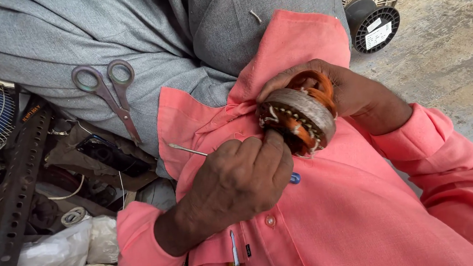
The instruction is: Repairing a fan motor by winding copper coils and preparing components with scissors and sandpaper.
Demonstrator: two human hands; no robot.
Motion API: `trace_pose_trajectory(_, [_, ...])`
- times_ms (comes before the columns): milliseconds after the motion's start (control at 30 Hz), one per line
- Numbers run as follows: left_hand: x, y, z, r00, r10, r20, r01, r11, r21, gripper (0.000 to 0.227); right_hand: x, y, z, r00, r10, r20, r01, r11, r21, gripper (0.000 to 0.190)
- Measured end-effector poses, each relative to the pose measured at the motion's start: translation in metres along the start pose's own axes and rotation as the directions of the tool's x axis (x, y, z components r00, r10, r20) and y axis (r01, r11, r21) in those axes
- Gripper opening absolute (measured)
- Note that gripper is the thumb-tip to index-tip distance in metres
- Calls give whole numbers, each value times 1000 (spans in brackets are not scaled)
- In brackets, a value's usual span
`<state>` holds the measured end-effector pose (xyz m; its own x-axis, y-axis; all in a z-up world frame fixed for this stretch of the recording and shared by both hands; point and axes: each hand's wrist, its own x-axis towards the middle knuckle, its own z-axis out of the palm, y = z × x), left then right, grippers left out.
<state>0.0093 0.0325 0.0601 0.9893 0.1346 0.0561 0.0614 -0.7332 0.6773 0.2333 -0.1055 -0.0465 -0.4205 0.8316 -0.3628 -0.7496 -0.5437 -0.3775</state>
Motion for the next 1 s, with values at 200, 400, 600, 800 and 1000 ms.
trace_pose_trajectory(200, [-7, -8, 4, 998, 59, 28, -59, 998, 4, 14, 0, -2, 0, 994, 60, -88, -68, 994, -85, 74])
trace_pose_trajectory(400, [-8, -17, 4, 997, 22, -79, -38, 978, -207, 14, -2, 0, -6, 991, 66, -118, -80, 990, -113, 69])
trace_pose_trajectory(600, [-6, -13, 8, 996, 63, -57, -68, 994, -83, 14, 1, -5, -3, 996, 60, -71, -67, 993, -97, 66])
trace_pose_trajectory(800, [-3, -8, 12, 1000, 21, 18, -20, 1000, -16, 13, 4, -5, 3, 999, 21, -28, -22, 999, -24, 72])
trace_pose_trajectory(1000, [-8, -25, 14, 993, 28, -113, -35, 998, -61, 15, 0, -1, -1, 993, 5, -120, -7, 1000, -12, 76])
